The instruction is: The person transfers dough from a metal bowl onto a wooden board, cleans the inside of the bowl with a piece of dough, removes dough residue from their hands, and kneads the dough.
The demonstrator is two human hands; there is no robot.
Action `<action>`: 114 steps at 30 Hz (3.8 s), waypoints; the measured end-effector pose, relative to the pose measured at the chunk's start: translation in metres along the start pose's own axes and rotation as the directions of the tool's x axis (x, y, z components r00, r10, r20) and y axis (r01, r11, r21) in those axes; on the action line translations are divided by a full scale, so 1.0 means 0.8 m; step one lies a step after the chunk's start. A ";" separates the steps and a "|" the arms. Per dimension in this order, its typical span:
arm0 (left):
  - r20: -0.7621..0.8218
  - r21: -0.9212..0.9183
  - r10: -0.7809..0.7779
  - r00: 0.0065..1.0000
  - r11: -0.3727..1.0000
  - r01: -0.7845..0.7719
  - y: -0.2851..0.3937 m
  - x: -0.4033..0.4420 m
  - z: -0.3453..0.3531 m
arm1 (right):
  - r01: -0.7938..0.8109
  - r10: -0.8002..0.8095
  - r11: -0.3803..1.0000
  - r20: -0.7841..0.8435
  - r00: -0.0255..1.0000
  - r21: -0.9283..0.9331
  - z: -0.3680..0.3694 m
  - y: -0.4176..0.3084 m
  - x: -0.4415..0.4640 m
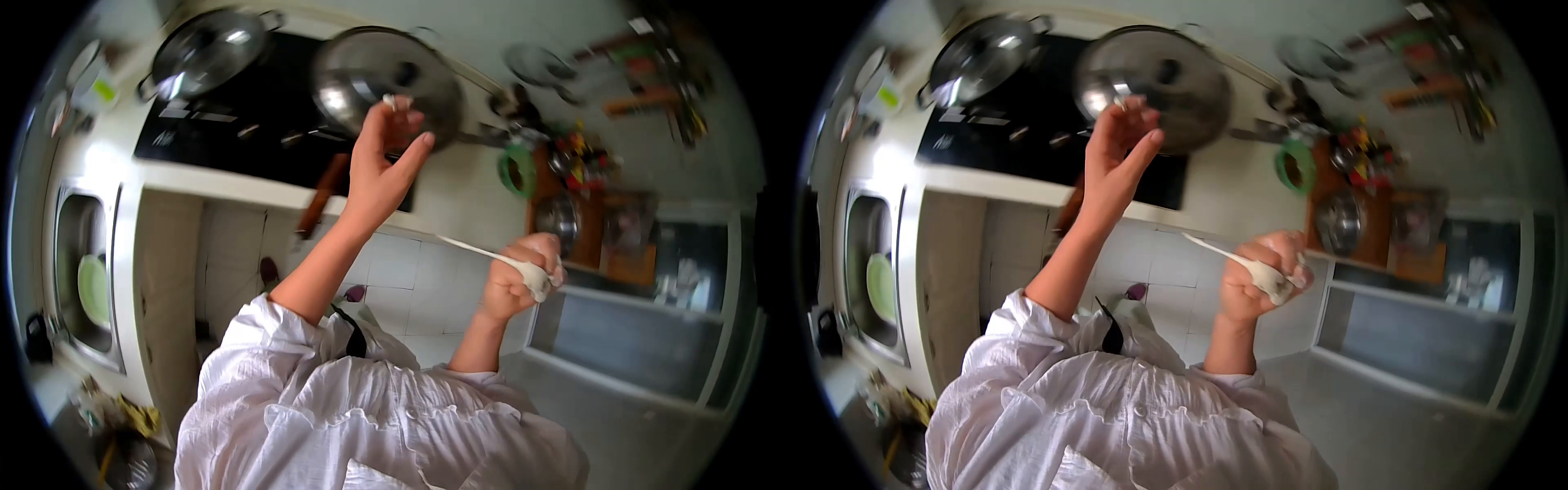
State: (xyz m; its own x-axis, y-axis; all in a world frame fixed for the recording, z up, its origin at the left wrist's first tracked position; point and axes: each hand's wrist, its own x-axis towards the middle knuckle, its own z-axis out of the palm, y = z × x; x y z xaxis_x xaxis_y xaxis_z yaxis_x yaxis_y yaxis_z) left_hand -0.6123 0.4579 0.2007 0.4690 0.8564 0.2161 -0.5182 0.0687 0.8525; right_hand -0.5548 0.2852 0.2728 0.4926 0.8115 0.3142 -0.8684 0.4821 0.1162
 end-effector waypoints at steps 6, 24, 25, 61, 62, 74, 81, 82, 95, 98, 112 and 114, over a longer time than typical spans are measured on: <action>0.452 -0.069 -0.603 0.657 0.711 0.700 -0.095 -0.134 0.248 | 0.287 -0.280 0.950 0.073 0.957 -0.126 0.089 -0.203 -0.106; 0.791 0.018 -0.601 0.117 0.215 0.977 -0.362 -0.171 0.620 | 0.176 -0.674 0.179 0.010 0.739 -0.968 0.096 -0.664 -0.130; 0.751 0.010 -0.644 0.148 0.234 0.972 -0.377 -0.157 0.637 | 0.066 -0.674 0.177 -0.072 0.735 -0.982 0.094 -0.688 -0.121; 0.171 0.964 -0.318 0.932 0.249 -0.091 -0.666 -0.154 0.783 | -0.654 -0.450 -0.752 -0.662 0.599 -0.081 -0.197 -1.163 -0.152; 0.166 0.967 -0.402 0.901 0.244 -0.069 -0.670 -0.141 0.786 | -0.651 -0.444 -0.755 -0.669 0.596 -0.079 -0.205 -1.167 -0.147; 0.171 0.966 -0.478 0.861 0.252 -0.052 -0.700 -0.132 0.780 | -0.683 -0.508 -0.726 -0.603 0.616 -0.086 -0.262 -1.141 -0.071; 0.154 0.966 -0.507 0.848 0.256 -0.022 -0.703 -0.132 0.778 | -0.538 -0.286 -0.842 -0.809 0.514 -0.045 -0.243 -1.090 -0.007; 0.177 0.964 -0.470 0.865 0.260 -0.056 -0.703 -0.132 0.776 | -0.426 -0.261 -0.904 -0.736 0.624 -0.041 -0.255 -1.084 -0.015; 0.102 0.995 -0.455 0.885 0.044 -0.092 -0.680 -0.142 0.753 | -0.144 -0.035 -0.985 -0.706 0.707 -0.095 -0.093 -1.160 -0.098; 0.034 0.999 -0.475 0.880 -0.004 -0.040 -0.664 -0.142 0.748 | -0.174 -0.013 -0.967 -0.651 0.759 -0.184 -0.092 -1.162 -0.081; -0.068 0.985 -0.398 0.915 0.121 0.126 -0.662 -0.163 0.743 | -0.370 -0.213 -0.928 -0.765 0.608 -0.036 -0.245 -1.117 -0.098; -0.031 0.987 -0.327 0.944 0.139 0.081 -0.667 -0.164 0.740 | -0.304 -0.212 -0.953 -0.704 0.678 -0.006 -0.253 -1.114 -0.103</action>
State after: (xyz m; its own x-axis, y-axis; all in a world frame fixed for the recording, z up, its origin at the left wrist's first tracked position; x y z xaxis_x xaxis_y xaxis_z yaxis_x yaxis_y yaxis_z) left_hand 0.0259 0.0059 -0.0007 0.5905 0.8020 -0.0899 0.6715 -0.4265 0.6060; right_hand 0.1904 -0.1447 -0.0474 0.5582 0.6802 -0.4751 0.6781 -0.7040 -0.2113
